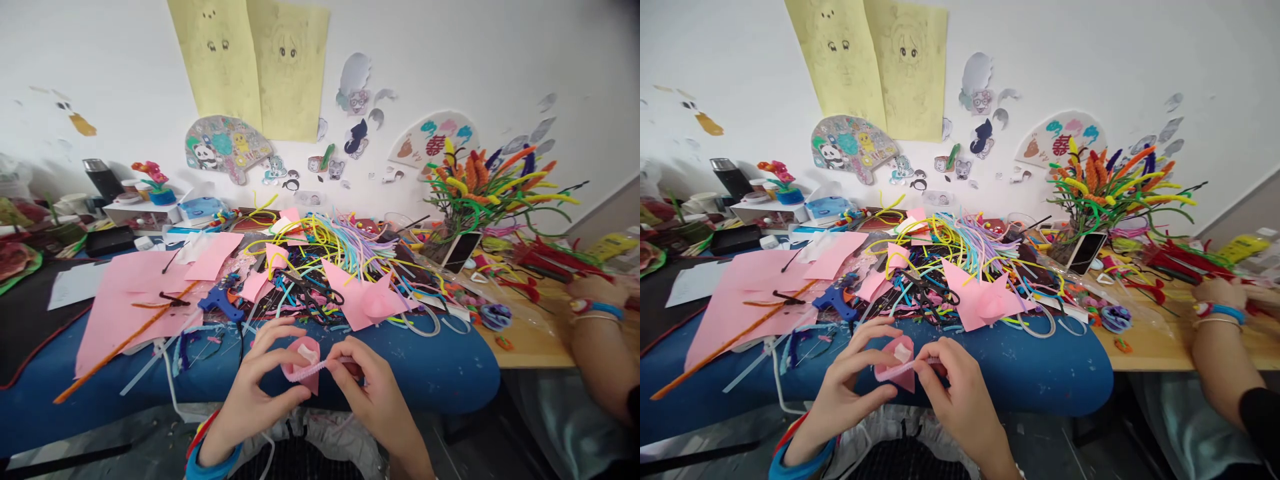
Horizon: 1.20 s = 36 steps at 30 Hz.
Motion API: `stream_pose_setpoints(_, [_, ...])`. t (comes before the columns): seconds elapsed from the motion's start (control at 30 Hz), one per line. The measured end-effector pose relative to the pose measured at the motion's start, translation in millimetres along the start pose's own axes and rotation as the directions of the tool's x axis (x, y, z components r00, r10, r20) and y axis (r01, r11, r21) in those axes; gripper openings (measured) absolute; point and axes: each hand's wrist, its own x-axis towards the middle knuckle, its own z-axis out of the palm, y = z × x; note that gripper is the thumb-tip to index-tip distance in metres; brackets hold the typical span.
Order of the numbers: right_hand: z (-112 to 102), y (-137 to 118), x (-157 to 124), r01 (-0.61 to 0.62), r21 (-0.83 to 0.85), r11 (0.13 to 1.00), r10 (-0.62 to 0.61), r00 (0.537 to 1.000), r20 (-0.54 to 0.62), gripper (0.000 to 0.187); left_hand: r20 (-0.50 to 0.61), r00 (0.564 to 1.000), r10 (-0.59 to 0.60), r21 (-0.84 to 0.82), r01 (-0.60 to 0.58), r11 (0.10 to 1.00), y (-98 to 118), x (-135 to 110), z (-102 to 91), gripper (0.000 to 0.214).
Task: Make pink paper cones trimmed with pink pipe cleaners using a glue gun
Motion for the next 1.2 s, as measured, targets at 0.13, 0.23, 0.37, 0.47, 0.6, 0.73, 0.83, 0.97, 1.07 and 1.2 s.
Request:
stream_pose_setpoints(0.13, [4.3,-3.1,-0.7,0.012,0.001,1.000,-0.012,1.000,-0.001,0.015,-0.047,0.997,0.058,0.161,-0.050,0.986,7.6,4.4,0.3,0.016])
stream_pose_setpoints(0.23, [5.2,-4.6,-1.1,0.016,0.041,0.999,-0.016,1.000,0.006,0.015,-0.077,0.996,0.050,0.144,-0.039,0.989,8.9,4.7,0.5,0.017])
stream_pose_setpoints(0.37, [4.3,-1.9,-0.5,0.017,0.114,0.993,-0.017,1.000,-0.001,0.011,-0.139,0.990,-0.023,0.006,0.024,1.000,6.5,2.6,1.7,0.010])
stream_pose_setpoints(0.47, [3.1,0.8,0.2,0.016,0.157,0.988,-0.012,1.000,-0.028,0.008,-0.138,0.989,-0.052,-0.087,0.040,0.995,4.2,1.6,2.3,0.010])
stream_pose_setpoints(0.6, [0.0,0.4,1.4,0.011,0.184,0.983,-0.009,1.000,-0.010,0.009,-0.111,0.991,-0.072,-0.178,0.052,0.983,2.3,1.8,2.1,0.007])
stream_pose_setpoints(0.73, [-1.4,0.0,3.5,-0.017,0.223,0.975,0.011,1.000,0.026,0.009,-0.072,0.996,-0.062,-0.228,0.044,0.973,1.6,3.5,2.1,0.007])
stream_pose_setpoints(0.83, [0.2,2.3,4.2,-0.040,0.251,0.967,0.029,0.998,0.047,0.009,-0.049,0.997,-0.055,-0.248,0.041,0.968,1.9,4.4,2.3,0.009])
stream_pose_setpoints(0.97, [1.4,4.0,4.6,-0.063,0.233,0.970,0.049,0.997,0.066,0.007,-0.027,0.997,-0.071,-0.263,0.062,0.963,2.4,4.3,2.8,0.014])
stream_pose_setpoints(1.07, [-0.7,1.4,6.2,-0.037,0.190,0.981,0.017,0.994,0.106,0.011,-0.014,0.997,-0.082,-0.276,0.075,0.958,1.0,4.1,2.8,0.020])
stream_pose_setpoints(1.2, [-3.8,-1.6,7.4,0.019,0.157,0.987,-0.038,0.992,0.118,0.012,0.022,0.997,-0.080,-0.275,0.083,0.958,-2.7,3.5,-0.5,0.021])
